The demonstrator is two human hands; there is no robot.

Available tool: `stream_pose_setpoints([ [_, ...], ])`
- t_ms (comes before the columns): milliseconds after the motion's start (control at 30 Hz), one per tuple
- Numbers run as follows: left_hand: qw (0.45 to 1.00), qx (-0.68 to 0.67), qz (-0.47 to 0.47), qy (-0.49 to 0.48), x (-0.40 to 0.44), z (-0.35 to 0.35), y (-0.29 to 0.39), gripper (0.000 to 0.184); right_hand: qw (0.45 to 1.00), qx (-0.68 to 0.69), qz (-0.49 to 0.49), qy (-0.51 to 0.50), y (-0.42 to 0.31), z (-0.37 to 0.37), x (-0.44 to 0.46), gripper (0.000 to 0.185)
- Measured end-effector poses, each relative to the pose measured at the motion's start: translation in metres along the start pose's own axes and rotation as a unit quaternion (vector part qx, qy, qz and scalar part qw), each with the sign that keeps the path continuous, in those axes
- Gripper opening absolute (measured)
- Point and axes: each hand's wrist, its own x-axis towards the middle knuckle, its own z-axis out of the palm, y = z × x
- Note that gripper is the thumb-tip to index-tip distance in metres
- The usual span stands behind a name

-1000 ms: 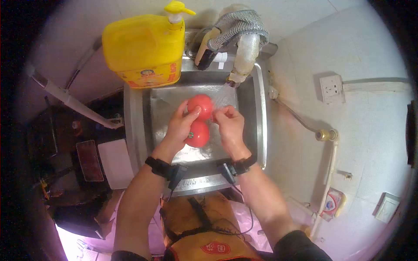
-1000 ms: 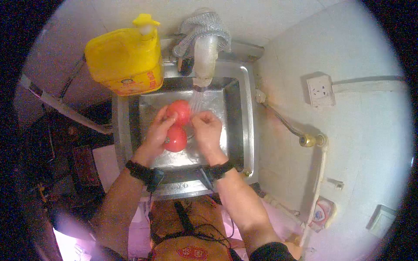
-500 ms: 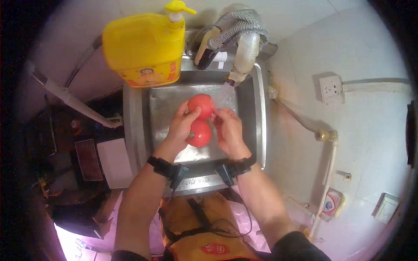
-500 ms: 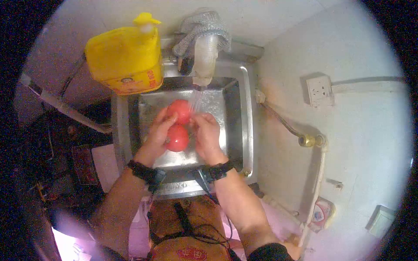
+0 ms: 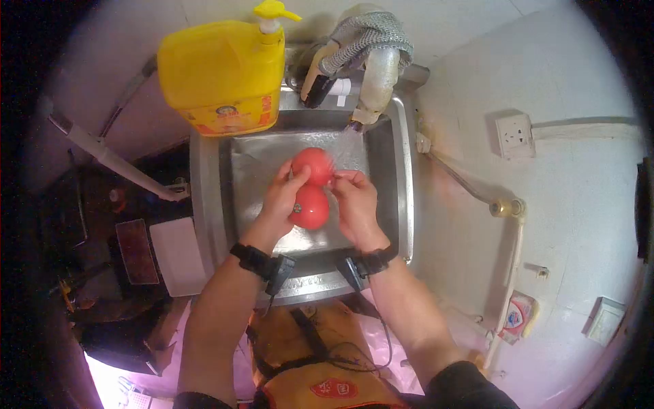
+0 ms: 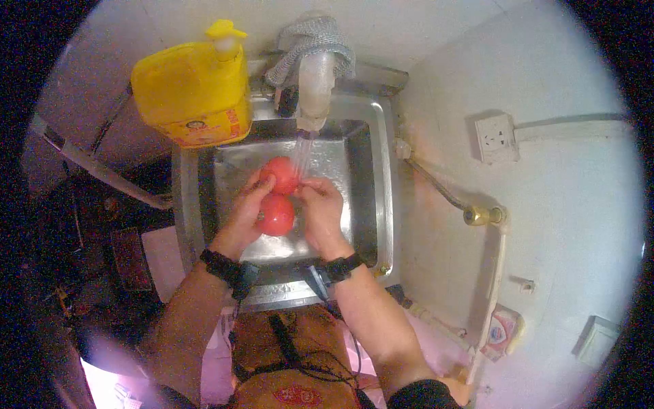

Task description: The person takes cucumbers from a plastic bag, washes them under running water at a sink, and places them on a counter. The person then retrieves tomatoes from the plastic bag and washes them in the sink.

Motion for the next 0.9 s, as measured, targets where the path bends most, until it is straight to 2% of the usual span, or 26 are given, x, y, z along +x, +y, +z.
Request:
stream_pose_setpoints([
  [100,1.0,-0.004,-0.009,-0.024,0.0,-0.001,0.0,0.047,0.997,0.073,0.029,-0.02,-0.004,0.0,-0.002,0.015],
  [167,0.999,-0.001,-0.004,-0.046,0.001,-0.002,0.001,0.048,0.999,0.001,-0.041,-0.006,0.001,0.005,-0.002,0.019],
  [267,0.996,-0.052,-0.062,-0.048,0.006,-0.009,-0.006,0.048,0.999,0.0,-0.033,-0.017,-0.006,0.001,-0.005,0.021],
  [367,0.99,-0.066,-0.088,-0.083,-0.01,0.004,0.01,0.046,0.999,0.044,0.007,-0.015,-0.004,-0.038,-0.006,0.022],
  [400,0.995,-0.043,-0.069,-0.061,-0.004,0.0,0.005,0.048,0.999,-0.029,-0.005,-0.018,-0.014,-0.061,-0.013,0.024],
  [467,0.995,-0.025,-0.072,-0.057,0.003,-0.005,0.005,0.048,0.999,0.003,0.033,0.001,-0.024,-0.115,-0.031,0.025],
  [533,0.997,-0.005,-0.044,-0.057,0.006,-0.004,0.005,0.047,0.992,-0.068,0.04,0.103,-0.027,-0.159,-0.058,0.02],
  [567,0.997,-0.006,-0.048,-0.06,0.008,-0.002,0.005,0.047,0.991,-0.071,0.04,0.107,-0.025,-0.177,-0.069,0.02],
  [633,0.998,0.031,-0.056,-0.004,0.014,-0.001,0.001,0.043,0.971,-0.189,0.069,0.132,-0.022,-0.209,-0.088,0.019],
  [667,0.998,0.024,-0.044,-0.033,0.022,-0.008,-0.006,0.043,0.97,-0.189,0.071,0.135,-0.017,-0.221,-0.095,0.019],
  [733,0.999,0.016,-0.039,-0.03,0.025,-0.006,-0.01,0.042,0.914,-0.39,0.018,0.113,-0.004,-0.243,-0.101,0.015],
  [767,0.999,0.009,-0.034,-0.025,0.025,-0.006,-0.011,0.041,0.914,-0.389,0.019,0.115,0.004,-0.252,-0.102,0.015],
  [833,0.999,0.02,-0.038,-0.012,0.023,-0.005,-0.012,0.04,0.845,-0.526,-0.048,0.079,0.013,-0.265,-0.106,0.016],
  [900,0.999,0.03,-0.039,0.002,0.025,-0.006,-0.014,0.04,0.847,-0.521,-0.041,0.098,0.016,-0.265,-0.106,0.015],
])
